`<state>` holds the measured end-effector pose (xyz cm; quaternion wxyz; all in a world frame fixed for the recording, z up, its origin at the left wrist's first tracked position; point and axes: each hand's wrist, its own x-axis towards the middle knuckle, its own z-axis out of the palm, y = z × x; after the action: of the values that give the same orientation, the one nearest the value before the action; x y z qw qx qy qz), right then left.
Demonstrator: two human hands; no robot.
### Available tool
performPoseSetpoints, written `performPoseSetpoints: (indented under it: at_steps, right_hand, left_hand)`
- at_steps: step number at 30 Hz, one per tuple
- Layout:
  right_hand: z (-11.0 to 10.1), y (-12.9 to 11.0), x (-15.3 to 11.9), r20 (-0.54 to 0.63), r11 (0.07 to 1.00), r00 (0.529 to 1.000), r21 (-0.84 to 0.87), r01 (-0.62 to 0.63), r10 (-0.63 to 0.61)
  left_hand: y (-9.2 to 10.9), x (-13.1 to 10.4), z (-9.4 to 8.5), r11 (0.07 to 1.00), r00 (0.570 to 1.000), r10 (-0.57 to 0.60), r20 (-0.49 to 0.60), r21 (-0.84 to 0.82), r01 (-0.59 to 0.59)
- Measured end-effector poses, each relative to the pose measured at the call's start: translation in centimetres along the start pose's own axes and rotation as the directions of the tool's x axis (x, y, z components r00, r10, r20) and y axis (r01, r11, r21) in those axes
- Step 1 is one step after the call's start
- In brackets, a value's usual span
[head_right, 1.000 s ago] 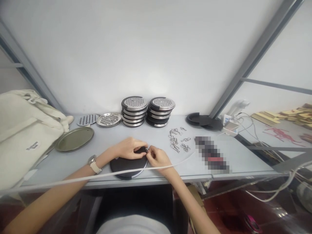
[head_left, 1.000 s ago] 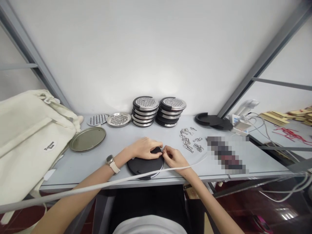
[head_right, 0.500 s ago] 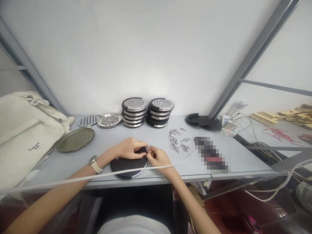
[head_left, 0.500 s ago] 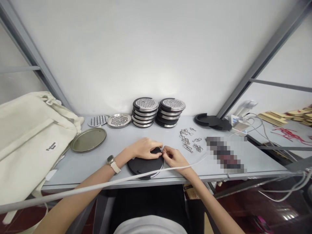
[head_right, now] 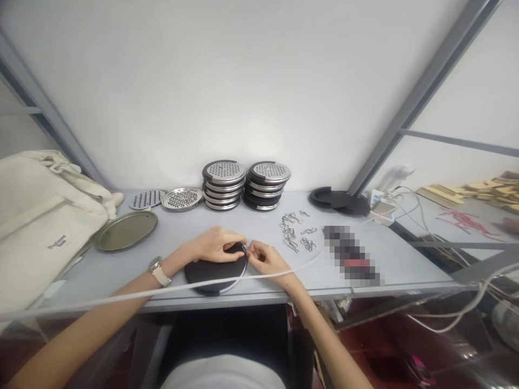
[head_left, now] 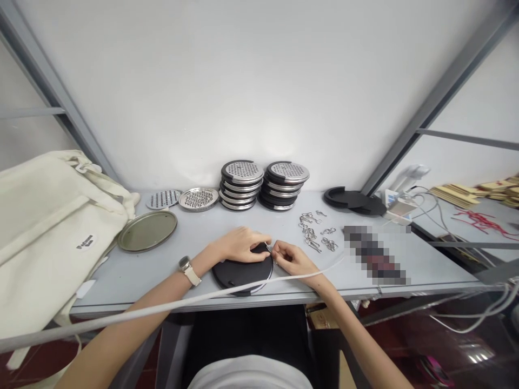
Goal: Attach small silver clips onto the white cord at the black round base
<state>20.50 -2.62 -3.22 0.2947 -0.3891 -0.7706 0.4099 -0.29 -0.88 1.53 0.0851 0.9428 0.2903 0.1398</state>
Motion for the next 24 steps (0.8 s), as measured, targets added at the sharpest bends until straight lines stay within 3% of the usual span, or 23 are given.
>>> performPoseSetpoints:
  at_steps: [24]
  right_hand:
    - [0.1, 0.23, -0.02, -0.019, 1.0, 1.0, -0.012, 0.002, -0.002]
  left_hand:
    - [-0.2, 0.05, 0.19, 1.0, 1.0, 0.012, -0.024, -0.027, -0.012]
